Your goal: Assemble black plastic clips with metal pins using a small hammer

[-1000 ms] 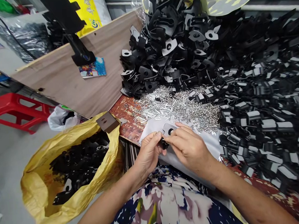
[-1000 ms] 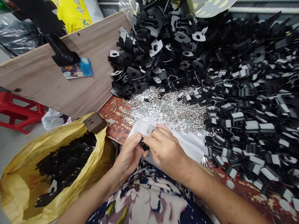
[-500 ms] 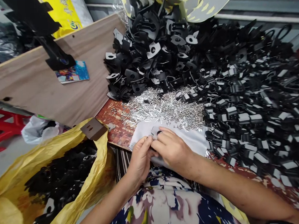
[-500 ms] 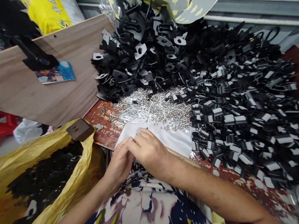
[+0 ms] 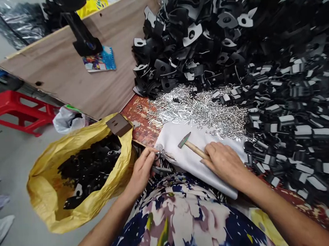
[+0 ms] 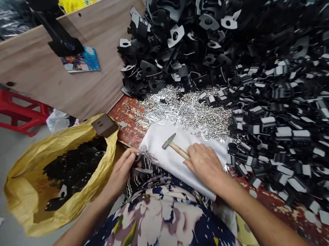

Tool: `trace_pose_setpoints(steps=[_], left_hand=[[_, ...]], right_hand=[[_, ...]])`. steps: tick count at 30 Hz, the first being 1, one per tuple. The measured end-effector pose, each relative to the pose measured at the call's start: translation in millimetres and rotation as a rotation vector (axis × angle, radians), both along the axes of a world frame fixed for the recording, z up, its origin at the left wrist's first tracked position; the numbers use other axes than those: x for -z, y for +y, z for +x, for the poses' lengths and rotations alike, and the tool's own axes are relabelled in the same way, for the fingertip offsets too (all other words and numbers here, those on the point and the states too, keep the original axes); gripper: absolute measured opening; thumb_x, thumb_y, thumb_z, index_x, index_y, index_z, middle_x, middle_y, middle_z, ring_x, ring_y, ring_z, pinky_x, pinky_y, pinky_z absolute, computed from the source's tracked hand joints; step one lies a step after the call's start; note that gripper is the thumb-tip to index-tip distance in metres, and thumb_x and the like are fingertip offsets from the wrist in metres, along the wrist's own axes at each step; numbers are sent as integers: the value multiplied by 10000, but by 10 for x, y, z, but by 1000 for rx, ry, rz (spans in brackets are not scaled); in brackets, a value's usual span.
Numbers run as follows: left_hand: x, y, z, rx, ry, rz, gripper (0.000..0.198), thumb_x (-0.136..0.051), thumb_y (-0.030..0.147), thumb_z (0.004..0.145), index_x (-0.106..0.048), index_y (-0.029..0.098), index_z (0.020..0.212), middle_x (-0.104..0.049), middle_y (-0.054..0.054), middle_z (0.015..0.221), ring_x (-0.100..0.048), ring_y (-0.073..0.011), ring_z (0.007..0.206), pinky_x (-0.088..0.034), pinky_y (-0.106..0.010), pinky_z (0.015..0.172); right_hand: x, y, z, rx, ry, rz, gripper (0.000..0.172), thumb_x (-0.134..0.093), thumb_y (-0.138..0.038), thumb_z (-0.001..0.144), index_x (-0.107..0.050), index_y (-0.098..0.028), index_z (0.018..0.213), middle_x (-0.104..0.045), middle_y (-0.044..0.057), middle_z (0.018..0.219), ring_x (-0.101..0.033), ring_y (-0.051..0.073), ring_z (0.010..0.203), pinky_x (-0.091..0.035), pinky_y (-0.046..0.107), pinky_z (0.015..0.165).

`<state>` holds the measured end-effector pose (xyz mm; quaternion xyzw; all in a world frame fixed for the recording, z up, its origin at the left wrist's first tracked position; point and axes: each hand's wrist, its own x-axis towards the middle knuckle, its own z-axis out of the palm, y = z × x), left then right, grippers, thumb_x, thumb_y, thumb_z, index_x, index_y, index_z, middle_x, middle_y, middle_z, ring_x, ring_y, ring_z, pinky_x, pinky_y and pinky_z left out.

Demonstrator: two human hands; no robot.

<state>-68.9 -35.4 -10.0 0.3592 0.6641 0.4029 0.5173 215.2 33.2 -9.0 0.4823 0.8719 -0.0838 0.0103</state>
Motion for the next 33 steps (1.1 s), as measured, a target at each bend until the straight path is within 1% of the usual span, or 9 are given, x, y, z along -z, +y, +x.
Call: trace_pose_setpoints(steps=[4, 7, 9, 14, 19, 21, 26, 29, 33], left_hand=[[255, 75, 248, 55, 38, 62, 387, -540, 566, 955, -655, 219, 1079, -565, 34, 665, -479, -138, 477, -379, -222, 438], [342, 116, 366, 42, 159, 125, 392, -526, 503, 971, -737, 188, 1069, -559, 22, 640, -476, -139, 480, -364, -240, 485], [346, 126, 376, 40, 218, 165, 393, -499, 466, 987, -765, 177, 1004, -563, 13, 623, -506, -156, 540, -378, -248, 550], [319, 130, 348, 53, 293, 193, 388, -461, 431, 1011, -749, 196, 900, -554, 19, 599, -544, -175, 599, -383, -257, 632], [341, 123, 367, 47, 312, 206, 419, -410, 418, 1039, -734, 206, 877, -537, 20, 609, -537, -175, 603, -369, -260, 628], [357, 120, 369, 34, 311, 222, 428, -418, 409, 1035, -710, 204, 800, -526, 21, 606, -526, -170, 602, -370, -256, 633], [395, 120, 362, 3, 315, 237, 430, -427, 401, 1030, -708, 194, 778, -528, 16, 600, -503, -171, 580, -368, -260, 612], [410, 118, 357, 14, 314, 245, 426, -413, 400, 1041, -751, 182, 900, -555, 6, 627, -531, -180, 605, -375, -265, 619], [411, 103, 342, 23, 304, 244, 428, -402, 385, 1049, -761, 178, 939, -566, 4, 639, -543, -178, 621, -387, -266, 645]], right_hand=[[39, -14, 153, 59, 71, -159, 57, -525, -229, 941, -555, -197, 977, -615, 13, 705, -535, 168, 547, -318, 300, 533], [61, -26, 230, 110, 156, -171, 335, -494, -249, 942, -531, -168, 1266, -676, 25, 715, -609, 201, 561, -360, 299, 535], [79, -41, 271, 114, 179, -114, 390, -501, -268, 946, -527, -180, 1325, -716, 48, 782, -667, 225, 631, -409, 308, 568], [11, -108, 218, 62, 218, -85, 234, -447, -298, 1015, -630, -227, 1142, -729, 19, 766, -661, 207, 563, -431, 298, 509], [-278, -200, 35, -128, 454, -24, 494, -442, -267, 1059, -418, -272, 1552, -773, 55, 1056, -737, 185, 746, -562, 284, 623], [-348, -242, -20, -158, 542, 48, 571, -463, -218, 1053, -340, -285, 1606, -755, 53, 1031, -726, 169, 770, -569, 266, 655], [-203, -297, -136, -212, 506, 97, 557, -463, -178, 1042, -390, -249, 1590, -680, 16, 807, -654, 155, 615, -550, 262, 565], [-126, -294, -151, -194, 509, 29, 560, -453, -185, 1046, -379, -249, 1598, -727, 38, 911, -700, 164, 687, -594, 269, 611], [-107, -305, -133, -164, 624, 121, 664, -492, -124, 1006, -310, -264, 1629, -758, 67, 1058, -742, 179, 827, -623, 268, 733]])
